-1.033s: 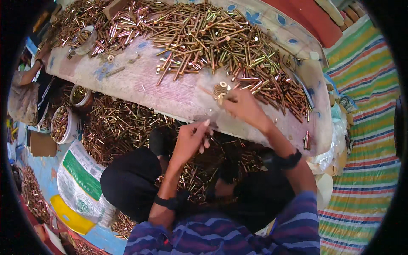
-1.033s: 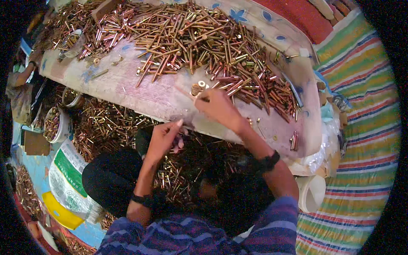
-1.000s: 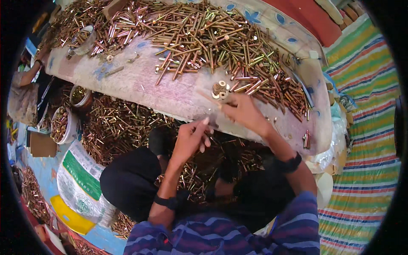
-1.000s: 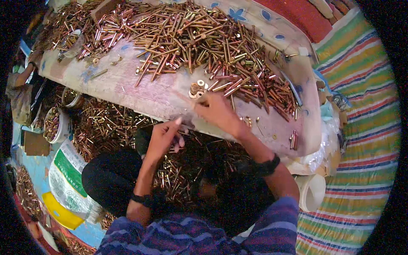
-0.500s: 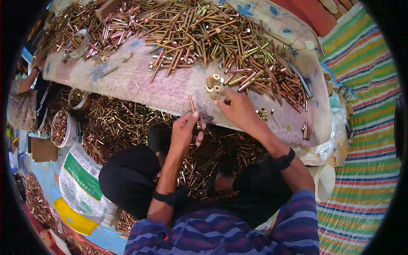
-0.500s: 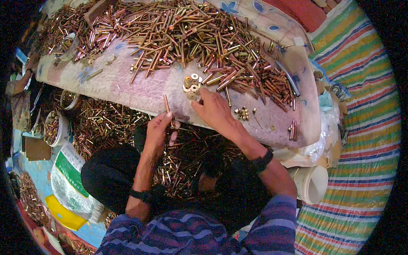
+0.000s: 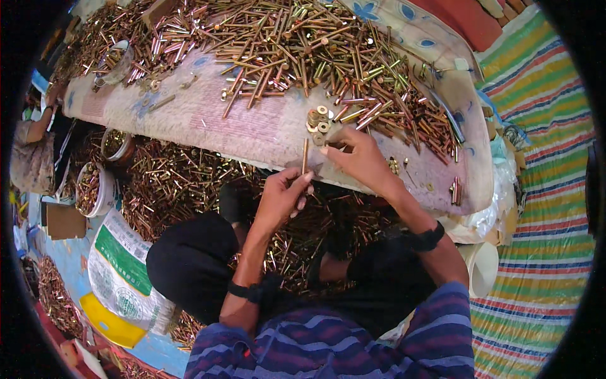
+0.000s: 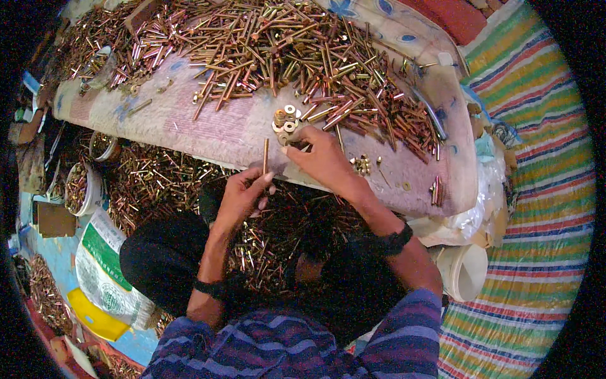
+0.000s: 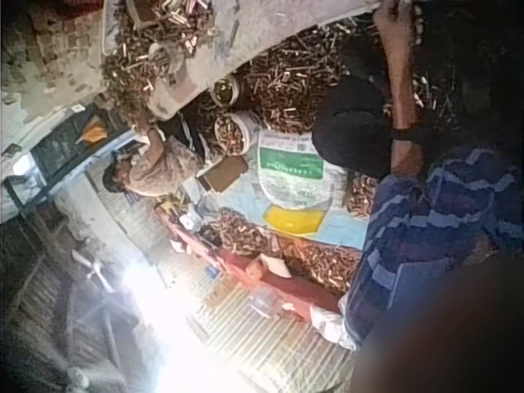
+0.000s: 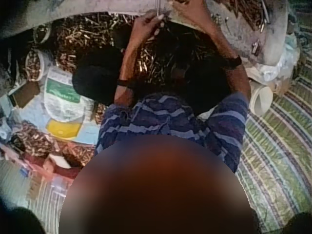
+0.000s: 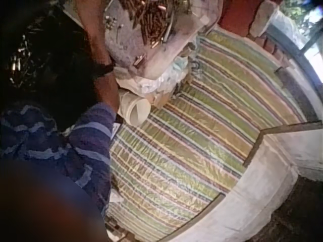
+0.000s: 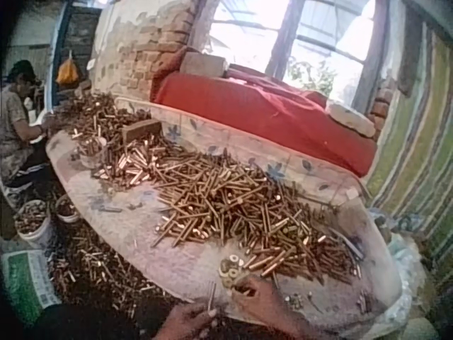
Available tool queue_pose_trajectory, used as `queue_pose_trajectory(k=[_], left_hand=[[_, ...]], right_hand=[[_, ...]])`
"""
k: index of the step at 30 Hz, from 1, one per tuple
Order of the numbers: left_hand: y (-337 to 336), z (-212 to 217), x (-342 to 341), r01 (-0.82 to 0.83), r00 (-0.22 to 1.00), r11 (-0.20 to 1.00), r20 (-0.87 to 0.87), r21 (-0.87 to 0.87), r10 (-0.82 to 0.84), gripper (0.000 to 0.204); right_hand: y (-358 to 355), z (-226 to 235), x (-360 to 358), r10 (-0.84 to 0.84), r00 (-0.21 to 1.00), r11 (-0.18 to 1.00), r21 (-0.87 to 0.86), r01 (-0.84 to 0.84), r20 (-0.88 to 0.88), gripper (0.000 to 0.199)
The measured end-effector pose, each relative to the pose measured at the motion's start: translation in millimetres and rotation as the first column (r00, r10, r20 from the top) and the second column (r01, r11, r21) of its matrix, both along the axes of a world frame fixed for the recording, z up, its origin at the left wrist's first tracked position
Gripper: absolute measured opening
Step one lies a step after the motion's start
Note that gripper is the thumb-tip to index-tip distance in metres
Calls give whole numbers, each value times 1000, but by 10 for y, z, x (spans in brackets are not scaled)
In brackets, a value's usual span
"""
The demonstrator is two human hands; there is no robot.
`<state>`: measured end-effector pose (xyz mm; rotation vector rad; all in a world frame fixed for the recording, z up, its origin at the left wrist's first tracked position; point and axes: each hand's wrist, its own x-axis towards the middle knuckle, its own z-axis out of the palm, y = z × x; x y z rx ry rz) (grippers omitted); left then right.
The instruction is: The person sits on the floor and repeatedly picks up small brass-colored metal tubes and cylindrical pieces, inserting one into the other by hand. They place the assembled units onto a nearby pile on a cloth-covered surface. Another person occasionally pours more parts from a bucket onto the workspace.
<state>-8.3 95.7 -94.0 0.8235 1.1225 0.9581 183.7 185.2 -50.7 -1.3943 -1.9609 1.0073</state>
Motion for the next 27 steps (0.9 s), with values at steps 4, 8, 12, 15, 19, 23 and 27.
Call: queue_pose_trajectory(k=[4,8,12,15,19,23,27], left_hand=[[-27,1,43,66,990,991,-129,118,-51,23],[-22,-30,2,161,953,974,-282,162,-111,26],[-25,-78,10,181,908,931,-419,317,-34,27],[-33,-112,6,210,869,912,-495,353,-8,27],[-32,-157,24,254,841,867,-541,428,21,26],[-43,-185,65,236,885,841,-466,488,22,27],[-42,-177,58,173,930,906,-368,386,-21,26]], right_hand=[[-171,241,94,32,996,980,-194,-48,-83,30],[-245,378,132,21,997,970,-241,-38,-72,30],[-267,373,201,62,995,974,-214,-78,-82,28],[-274,319,257,88,994,975,-196,-100,-71,26],[-316,273,289,126,988,953,-267,-145,-87,28],[-391,234,212,172,984,936,-302,-180,-51,27],[-272,253,372,199,976,909,-354,-219,-94,28]])
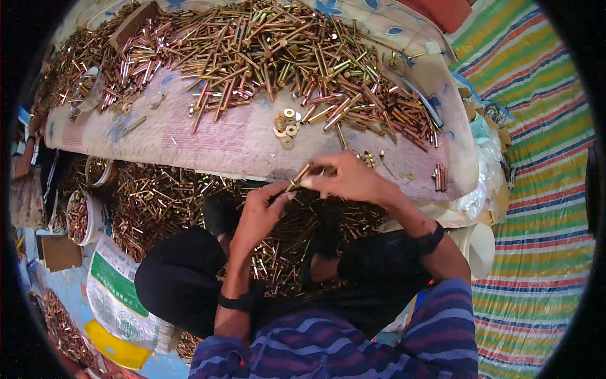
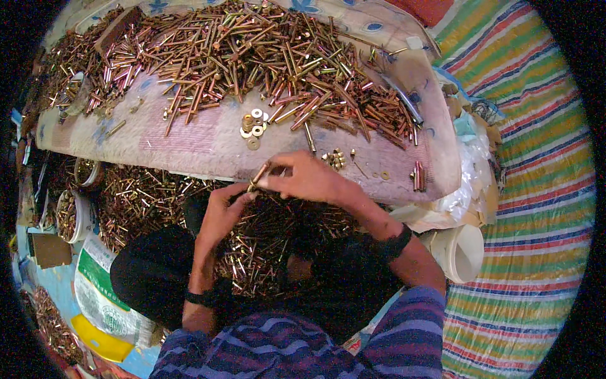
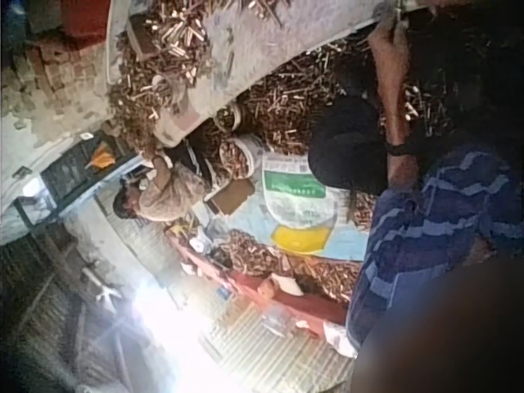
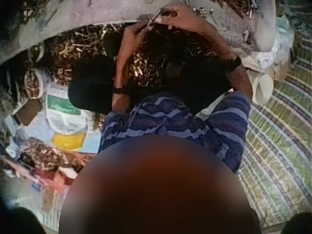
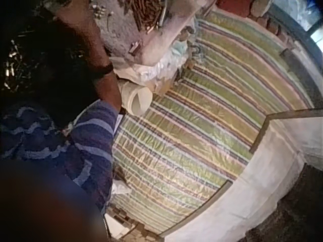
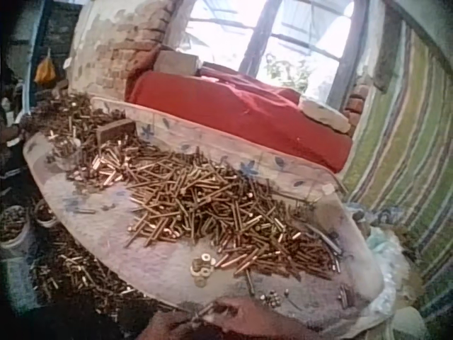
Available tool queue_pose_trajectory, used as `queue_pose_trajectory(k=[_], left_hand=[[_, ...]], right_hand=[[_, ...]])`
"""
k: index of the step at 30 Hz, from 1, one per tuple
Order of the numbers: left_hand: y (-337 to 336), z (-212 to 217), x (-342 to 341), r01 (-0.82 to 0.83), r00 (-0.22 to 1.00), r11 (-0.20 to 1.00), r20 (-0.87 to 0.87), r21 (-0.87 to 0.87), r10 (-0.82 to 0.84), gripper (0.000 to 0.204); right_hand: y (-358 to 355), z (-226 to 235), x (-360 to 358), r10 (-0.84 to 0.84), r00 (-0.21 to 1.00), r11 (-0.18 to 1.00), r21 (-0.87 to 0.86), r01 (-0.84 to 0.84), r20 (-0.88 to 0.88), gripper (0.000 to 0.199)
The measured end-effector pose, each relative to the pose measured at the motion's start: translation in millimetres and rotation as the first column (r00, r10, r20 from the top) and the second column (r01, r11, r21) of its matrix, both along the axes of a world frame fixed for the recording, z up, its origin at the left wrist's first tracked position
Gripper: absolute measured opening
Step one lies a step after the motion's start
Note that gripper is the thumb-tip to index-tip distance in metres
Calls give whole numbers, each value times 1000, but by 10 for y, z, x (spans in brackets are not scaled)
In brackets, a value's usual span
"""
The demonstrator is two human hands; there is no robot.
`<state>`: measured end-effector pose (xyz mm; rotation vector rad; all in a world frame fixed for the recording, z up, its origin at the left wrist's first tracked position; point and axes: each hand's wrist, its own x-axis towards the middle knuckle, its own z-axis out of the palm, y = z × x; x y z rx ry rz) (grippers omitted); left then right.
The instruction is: The person sits on the floor and repeatedly picks up small brass-colored metal tubes and cylindrical pieces, inserting one into the other by hand. They place the assembled units onto a nearby pile on a cloth-covered surface. Another person occasionally pours more parts from a bucket onto the workspace.
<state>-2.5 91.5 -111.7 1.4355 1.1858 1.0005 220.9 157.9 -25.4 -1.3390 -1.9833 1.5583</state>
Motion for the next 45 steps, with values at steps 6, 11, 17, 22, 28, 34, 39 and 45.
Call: queue_pose_trajectory(k=[6,11,17,22,28,34,39,45], left_hand=[[11,21,-9,35,989,978,148,-207,-4,27],[25,-26,-16,63,987,978,159,-197,-32,22],[38,-22,-8,80,980,957,196,-280,-25,23],[4,63,34,84,967,948,254,-306,-4,23],[1,60,59,78,972,961,233,-265,-15,29],[-5,73,50,57,982,971,187,-233,-13,29],[-7,37,43,14,999,988,54,-154,-6,27],[20,-96,39,-31,999,993,-30,114,35,28]], right_hand=[[544,-155,391,-293,867,815,579,6,403,35],[571,-252,404,-415,706,779,625,-50,574,34],[556,-53,349,-335,663,868,493,-59,669,35],[339,80,398,-253,870,859,512,2,422,31],[7,266,321,-112,980,873,487,20,162,22],[-108,430,287,-131,969,887,461,19,211,21],[-99,462,257,-88,970,849,526,-45,225,20],[-51,505,229,-79,950,752,644,-142,301,21]])
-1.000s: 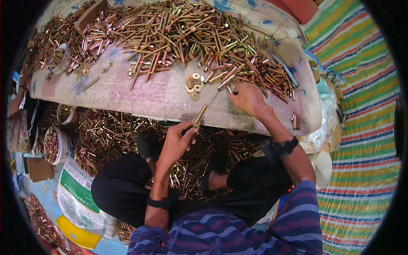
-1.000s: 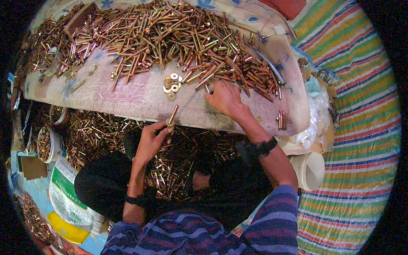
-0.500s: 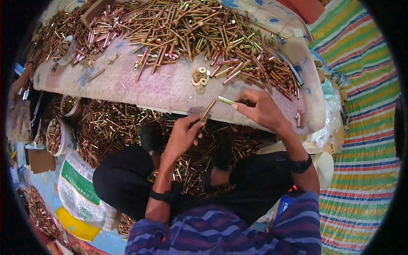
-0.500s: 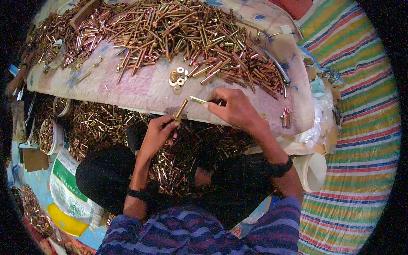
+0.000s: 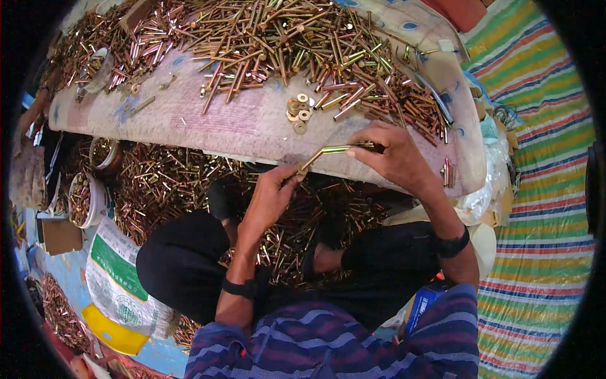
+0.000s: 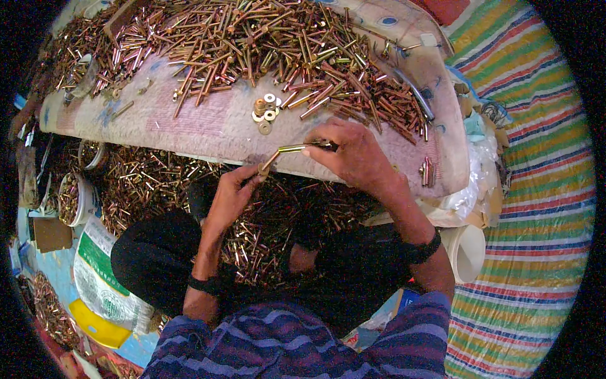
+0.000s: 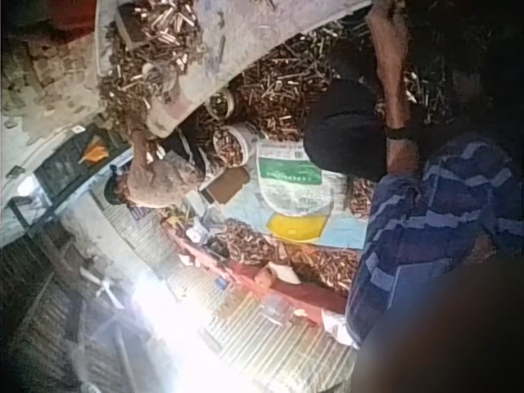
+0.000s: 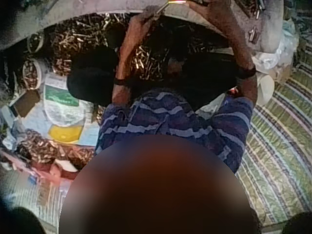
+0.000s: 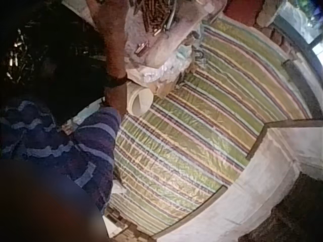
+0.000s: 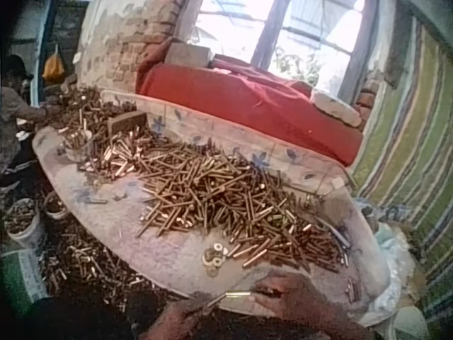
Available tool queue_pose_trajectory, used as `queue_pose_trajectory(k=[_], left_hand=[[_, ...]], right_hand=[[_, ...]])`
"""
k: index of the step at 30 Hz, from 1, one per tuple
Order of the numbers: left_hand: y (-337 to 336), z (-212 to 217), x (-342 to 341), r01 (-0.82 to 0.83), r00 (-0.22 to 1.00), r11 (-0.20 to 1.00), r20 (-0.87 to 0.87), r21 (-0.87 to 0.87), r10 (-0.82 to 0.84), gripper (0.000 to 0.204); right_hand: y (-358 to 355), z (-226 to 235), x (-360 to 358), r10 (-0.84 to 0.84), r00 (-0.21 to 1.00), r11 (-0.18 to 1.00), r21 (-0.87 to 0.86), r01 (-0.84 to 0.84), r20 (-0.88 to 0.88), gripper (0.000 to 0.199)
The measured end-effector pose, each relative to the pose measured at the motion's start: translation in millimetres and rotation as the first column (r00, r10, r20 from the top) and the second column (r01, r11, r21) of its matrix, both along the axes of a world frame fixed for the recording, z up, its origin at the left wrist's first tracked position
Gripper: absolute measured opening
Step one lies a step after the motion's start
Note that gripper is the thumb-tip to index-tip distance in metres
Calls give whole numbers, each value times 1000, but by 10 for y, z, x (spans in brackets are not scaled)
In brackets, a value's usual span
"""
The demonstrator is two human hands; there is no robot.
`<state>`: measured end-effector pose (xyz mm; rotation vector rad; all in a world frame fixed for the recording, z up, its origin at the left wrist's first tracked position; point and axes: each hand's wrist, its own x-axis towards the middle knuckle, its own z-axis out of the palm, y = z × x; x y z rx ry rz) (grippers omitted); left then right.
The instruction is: The person sits on the floor and repeatedly picks up small brass-colored metal tubes and cylindrical pieces, inserting one into the other by hand. They place the assembled units onto a nearby pile on a cloth-covered surface. Another person occasionally pours more parts from a bucket onto the workspace.
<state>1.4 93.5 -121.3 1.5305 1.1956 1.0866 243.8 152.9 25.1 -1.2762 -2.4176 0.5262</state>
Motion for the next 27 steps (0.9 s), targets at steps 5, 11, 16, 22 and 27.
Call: queue_pose_trajectory(k=[5,11,16,22,27], left_hand=[[-6,23,-28,1,1000,1000,-23,-24,-2,28],[-6,45,-23,-1,998,1000,-59,13,1,28],[1,41,-59,33,992,999,-122,10,-32,30],[-10,31,-35,47,992,996,-118,79,-38,31],[-10,36,-20,55,991,993,-125,105,-42,31]], right_hand=[[7,59,33,-4,1000,999,44,3,30,19],[15,29,48,35,999,999,41,-36,25,17],[38,23,71,5,1000,1000,-25,-4,13,17],[19,-6,44,34,999,999,-32,-34,-1,19],[31,-1,27,-8,1000,995,-101,6,-21,25]])
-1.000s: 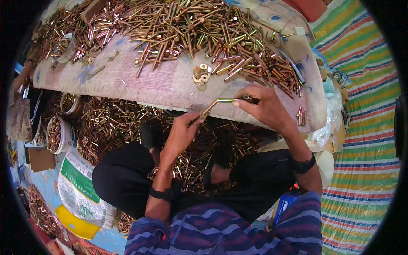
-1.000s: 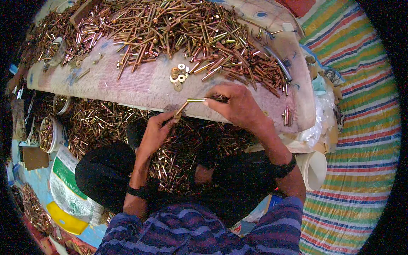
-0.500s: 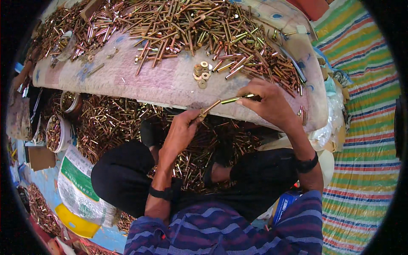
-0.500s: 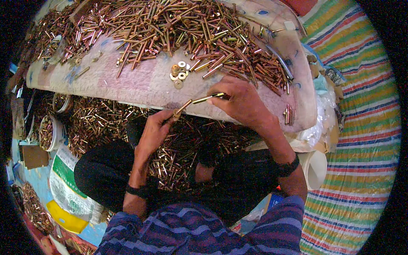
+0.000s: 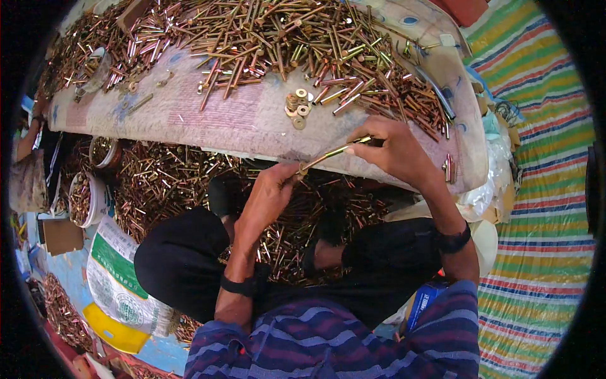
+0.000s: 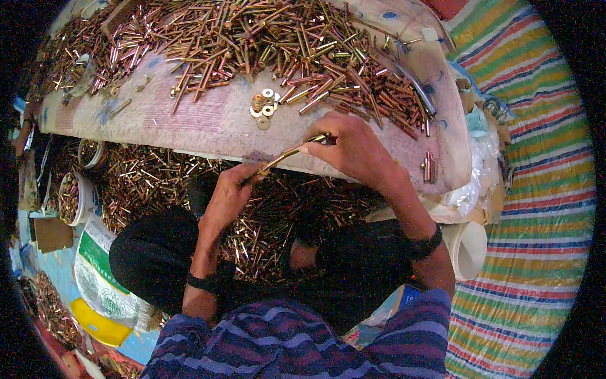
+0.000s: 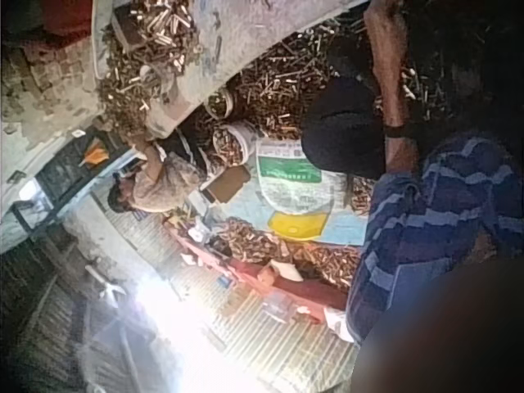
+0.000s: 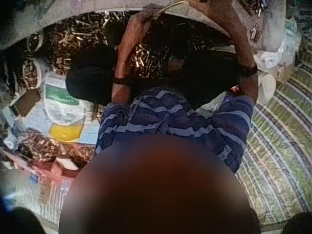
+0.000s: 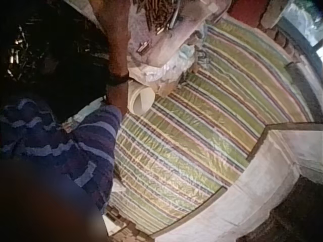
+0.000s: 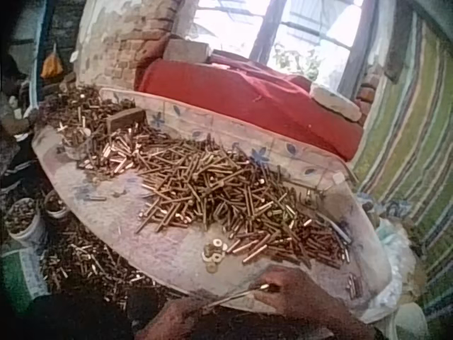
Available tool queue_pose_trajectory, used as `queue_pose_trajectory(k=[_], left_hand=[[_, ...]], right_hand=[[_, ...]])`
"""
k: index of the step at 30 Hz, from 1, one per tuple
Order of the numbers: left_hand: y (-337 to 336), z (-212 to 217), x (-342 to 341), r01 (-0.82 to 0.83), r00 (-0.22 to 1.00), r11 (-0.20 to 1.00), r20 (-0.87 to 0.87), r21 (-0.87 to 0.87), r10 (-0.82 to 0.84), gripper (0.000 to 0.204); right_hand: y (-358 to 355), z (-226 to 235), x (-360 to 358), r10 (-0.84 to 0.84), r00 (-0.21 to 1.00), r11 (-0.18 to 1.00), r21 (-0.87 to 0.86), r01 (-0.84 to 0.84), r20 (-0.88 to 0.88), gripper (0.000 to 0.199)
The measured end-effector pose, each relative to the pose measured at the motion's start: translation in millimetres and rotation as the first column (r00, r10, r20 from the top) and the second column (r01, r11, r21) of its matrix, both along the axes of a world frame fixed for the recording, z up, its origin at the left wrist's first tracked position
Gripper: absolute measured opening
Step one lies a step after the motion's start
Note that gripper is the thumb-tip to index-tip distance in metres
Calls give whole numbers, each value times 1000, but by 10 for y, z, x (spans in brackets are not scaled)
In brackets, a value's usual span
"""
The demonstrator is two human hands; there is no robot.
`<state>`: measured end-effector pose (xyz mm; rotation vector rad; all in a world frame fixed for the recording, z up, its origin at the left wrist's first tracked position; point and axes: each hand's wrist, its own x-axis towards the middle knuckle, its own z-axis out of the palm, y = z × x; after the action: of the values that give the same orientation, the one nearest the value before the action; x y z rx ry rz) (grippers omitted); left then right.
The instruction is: The person sits on the floor and repeatedly picks up small brass-colored metal tubes and cylindrical pieces, inserting one into the other by hand. They place the assembled units onto a nearby pile on a cloth-covered surface. Another person occasionally pours more parts from a bucket onto the workspace.
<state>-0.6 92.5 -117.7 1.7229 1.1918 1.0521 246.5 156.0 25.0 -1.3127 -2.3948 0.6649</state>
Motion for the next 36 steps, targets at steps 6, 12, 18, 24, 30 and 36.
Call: queue_pose_trajectory(k=[6,12,18,24,30,36], left_hand=[[-5,32,16,13,1000,1000,-4,12,-13,32],[-9,47,35,17,1000,1000,4,12,-17,32],[-59,194,133,63,980,927,197,-369,12,33],[-29,179,145,86,974,888,224,-452,20,27],[-48,134,161,113,952,877,304,-466,39,26],[-38,201,186,123,952,848,302,-516,45,24]], right_hand=[[44,-30,-16,-50,999,994,-96,48,-22,25],[82,-91,-24,-104,993,962,-258,86,-56,31],[-36,-323,-214,-181,980,942,-271,198,84,54],[-221,-602,-369,-239,950,923,-351,158,-200,44],[-262,-671,-382,-261,911,909,-398,121,-319,39],[-260,-608,-329,-253,944,911,-381,159,-212,37]])
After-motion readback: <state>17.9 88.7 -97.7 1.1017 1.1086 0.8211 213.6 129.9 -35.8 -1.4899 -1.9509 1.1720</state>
